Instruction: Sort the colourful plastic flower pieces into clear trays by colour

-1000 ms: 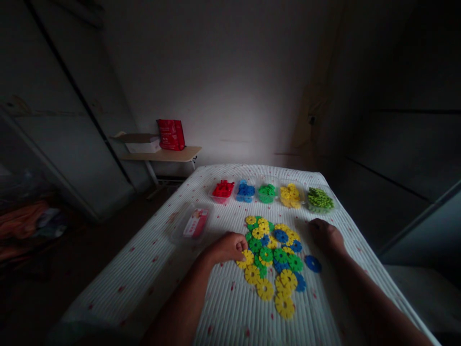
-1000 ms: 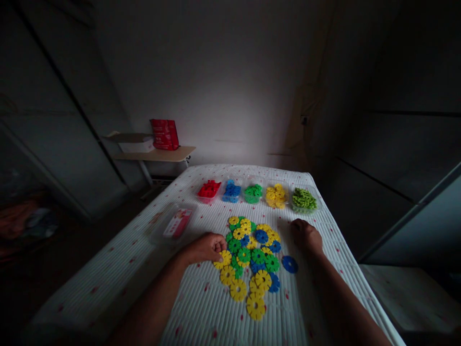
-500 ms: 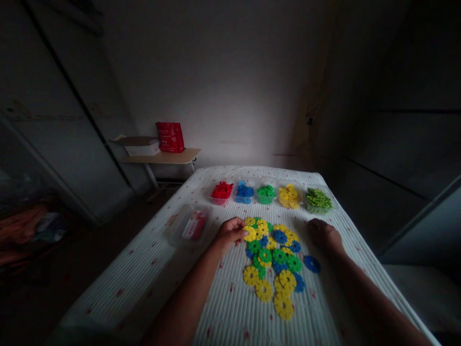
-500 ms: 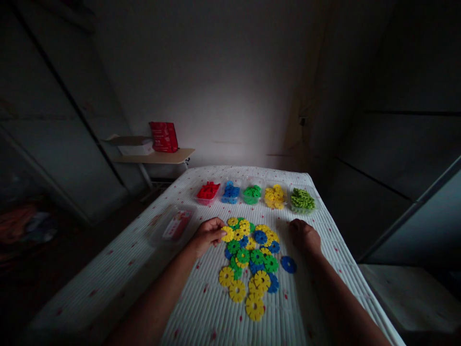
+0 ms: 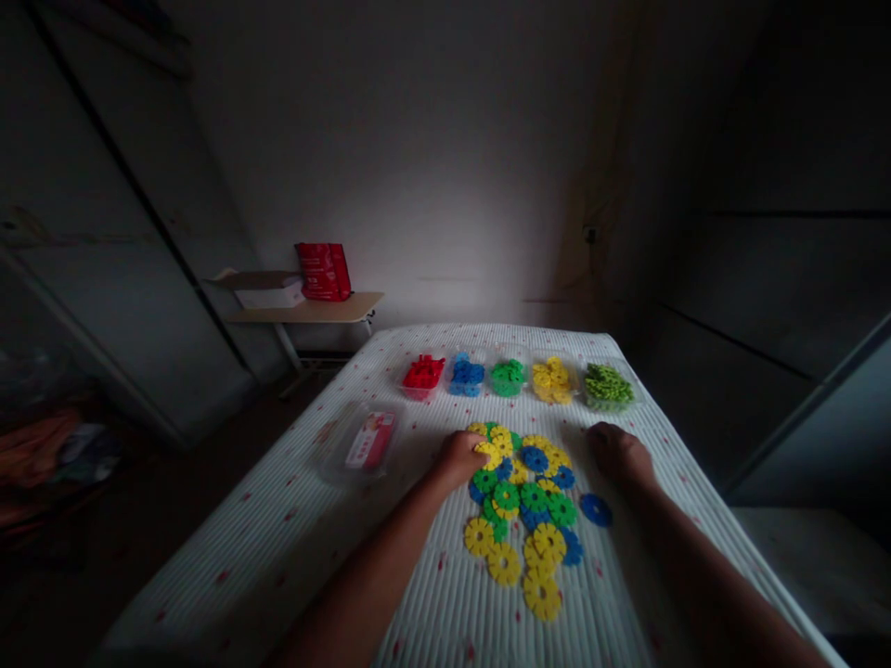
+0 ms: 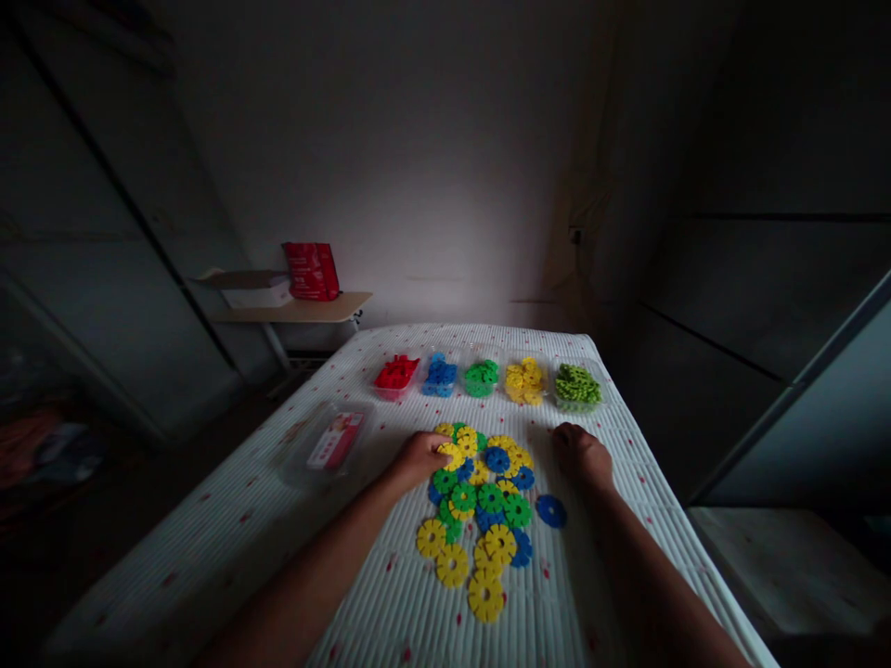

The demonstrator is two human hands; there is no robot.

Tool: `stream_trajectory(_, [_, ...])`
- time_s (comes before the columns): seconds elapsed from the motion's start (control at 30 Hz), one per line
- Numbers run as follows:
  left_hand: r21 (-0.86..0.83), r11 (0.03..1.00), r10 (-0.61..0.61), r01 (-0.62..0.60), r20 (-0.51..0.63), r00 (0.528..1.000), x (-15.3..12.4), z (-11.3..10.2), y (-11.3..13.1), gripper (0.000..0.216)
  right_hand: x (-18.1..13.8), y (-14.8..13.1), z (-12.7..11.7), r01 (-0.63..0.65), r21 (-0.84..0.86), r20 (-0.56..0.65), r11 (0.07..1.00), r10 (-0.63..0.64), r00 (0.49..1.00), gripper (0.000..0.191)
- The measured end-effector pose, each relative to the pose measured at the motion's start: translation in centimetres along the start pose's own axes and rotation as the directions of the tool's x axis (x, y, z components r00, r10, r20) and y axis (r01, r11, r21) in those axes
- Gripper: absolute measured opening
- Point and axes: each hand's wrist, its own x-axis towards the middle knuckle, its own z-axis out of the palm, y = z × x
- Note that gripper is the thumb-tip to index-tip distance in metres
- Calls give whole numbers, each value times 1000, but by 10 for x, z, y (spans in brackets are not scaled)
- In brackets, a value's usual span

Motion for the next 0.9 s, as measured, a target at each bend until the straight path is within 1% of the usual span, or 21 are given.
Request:
stream_trajectory(0.17, [53,999,2,-3,19,1000,1,-2,4,28,2,4,4,27,-9,3,1000,-27,1000,25])
stream_trajectory(0.3, [59,998,0,-1,7,1000,0,0,5,22,2,4,5,29,-35,2,999,-29,1000,27])
stream_trajectory(0.43, [31,1000,2,-2,5,1000,0,1,7,20,2,2,3,21,-23,2,1000,-21,1000,26])
stream_trajectory(0.57, [-26,999,29,-27,70,997,-5,-7,16,21,1,0,1,18,5,5,1000,-18,1000,26])
stream_trajectory(0.63, [-60,997,45,-38,119,992,-7,-13,28,19,0,-2,0,10,14,5,1000,-10,1000,25])
stream_trajectory(0.7, [-121,992,57,-38,165,985,-4,-19,45,18,0,-4,-1,-9,14,7,1000,9,1000,25])
stream_trajectory(0.77, [-238,971,68,-23,182,981,6,-19,68,21,-1,-6,-2,-19,10,14,1000,19,1000,26])
stream_trajectory(0.83, [-362,931,78,-44,80,994,25,-13,93,27,-1,-7,-3,-20,9,22,1000,20,1000,26])
stream_trajectory(0.9, [-403,911,92,-81,8,996,49,-1,116,28,-2,-9,-4,-26,12,28,1000,25,999,26])
